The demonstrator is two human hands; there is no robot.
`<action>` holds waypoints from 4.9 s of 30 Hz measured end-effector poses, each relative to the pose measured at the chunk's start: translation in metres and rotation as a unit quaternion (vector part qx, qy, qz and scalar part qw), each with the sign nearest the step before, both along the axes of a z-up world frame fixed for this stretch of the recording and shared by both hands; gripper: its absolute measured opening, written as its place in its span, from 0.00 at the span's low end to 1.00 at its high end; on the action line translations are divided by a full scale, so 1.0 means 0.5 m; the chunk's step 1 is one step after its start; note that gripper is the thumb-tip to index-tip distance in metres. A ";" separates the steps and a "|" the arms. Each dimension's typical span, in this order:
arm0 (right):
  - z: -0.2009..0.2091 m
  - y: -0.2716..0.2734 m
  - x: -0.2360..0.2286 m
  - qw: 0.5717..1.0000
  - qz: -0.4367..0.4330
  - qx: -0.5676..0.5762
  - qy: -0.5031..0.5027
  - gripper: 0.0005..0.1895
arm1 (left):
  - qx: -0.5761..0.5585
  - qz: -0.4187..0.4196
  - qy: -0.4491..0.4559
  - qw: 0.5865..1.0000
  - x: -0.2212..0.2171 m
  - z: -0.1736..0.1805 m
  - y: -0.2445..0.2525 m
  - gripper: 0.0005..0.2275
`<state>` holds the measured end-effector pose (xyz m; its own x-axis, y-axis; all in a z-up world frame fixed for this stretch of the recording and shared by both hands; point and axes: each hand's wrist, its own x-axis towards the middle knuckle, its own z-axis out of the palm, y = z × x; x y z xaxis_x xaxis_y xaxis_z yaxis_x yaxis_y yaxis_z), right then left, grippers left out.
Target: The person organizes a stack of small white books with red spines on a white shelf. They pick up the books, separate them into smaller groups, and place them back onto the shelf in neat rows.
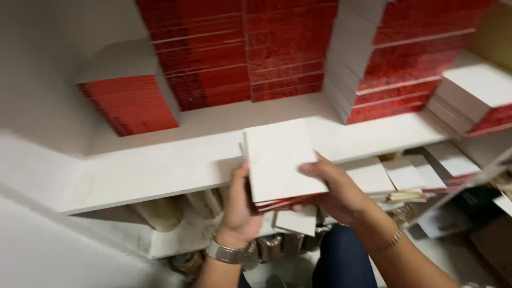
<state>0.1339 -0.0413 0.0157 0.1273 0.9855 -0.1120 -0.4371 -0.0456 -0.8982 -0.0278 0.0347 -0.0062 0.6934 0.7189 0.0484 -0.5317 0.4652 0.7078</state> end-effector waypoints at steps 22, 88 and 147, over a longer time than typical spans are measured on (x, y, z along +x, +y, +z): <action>-0.034 0.441 -0.088 0.976 -0.142 -0.010 -0.167 0.21 | -0.090 0.345 0.051 0.933 -0.283 0.048 0.259 0.10; 0.022 0.460 -0.152 0.977 -0.048 0.017 -0.206 0.20 | -0.109 0.364 0.035 0.924 -0.279 0.009 0.299 0.07; 0.062 0.340 -0.189 0.952 -0.005 0.003 -0.306 0.20 | 0.051 0.360 0.093 0.927 -0.262 0.022 0.270 0.19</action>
